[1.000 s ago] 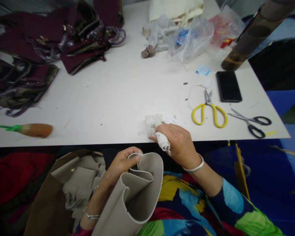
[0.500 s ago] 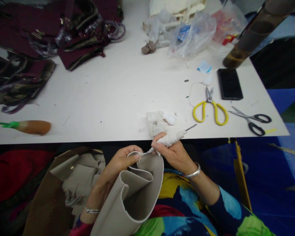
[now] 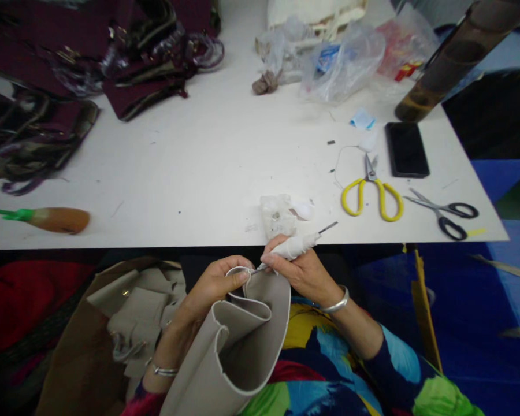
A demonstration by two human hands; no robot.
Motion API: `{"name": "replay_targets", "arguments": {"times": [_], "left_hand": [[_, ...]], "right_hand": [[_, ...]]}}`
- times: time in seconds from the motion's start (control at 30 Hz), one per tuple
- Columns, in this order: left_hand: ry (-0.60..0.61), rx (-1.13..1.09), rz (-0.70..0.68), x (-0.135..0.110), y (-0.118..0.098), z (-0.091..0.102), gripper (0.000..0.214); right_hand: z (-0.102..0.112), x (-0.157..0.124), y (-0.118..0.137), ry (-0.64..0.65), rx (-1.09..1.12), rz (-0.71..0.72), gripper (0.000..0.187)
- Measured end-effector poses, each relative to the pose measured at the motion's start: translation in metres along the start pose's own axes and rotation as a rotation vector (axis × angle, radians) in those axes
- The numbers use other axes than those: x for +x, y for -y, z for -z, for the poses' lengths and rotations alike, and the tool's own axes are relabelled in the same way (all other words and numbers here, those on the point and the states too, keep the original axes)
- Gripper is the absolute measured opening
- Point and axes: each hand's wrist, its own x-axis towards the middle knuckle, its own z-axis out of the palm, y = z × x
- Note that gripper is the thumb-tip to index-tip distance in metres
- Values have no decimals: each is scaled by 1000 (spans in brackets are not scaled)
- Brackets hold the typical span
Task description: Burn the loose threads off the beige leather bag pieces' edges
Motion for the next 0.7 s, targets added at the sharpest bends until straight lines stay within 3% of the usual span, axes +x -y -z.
{"name": "replay_targets", "arguments": {"times": [0.33, 0.4, 0.57, 0.63, 0.7], "left_hand": [[-56, 150, -85, 1, 4, -4, 35], [-66, 157, -107, 1, 6, -4, 33], [-53, 149, -158, -2, 9, -7, 31], [-54, 173, -165, -4, 9, -9, 28], [-68, 203, -179, -5, 9, -10, 26]], "right_hand": [[-7, -5, -3, -40, -54, 71, 16], [-2, -6, -2, 29, -126, 133, 15], [20, -15, 7, 399, -362, 328, 16], [26, -21, 12, 420, -364, 320, 20], [28, -28, 15, 360, -289, 323, 23]]}}
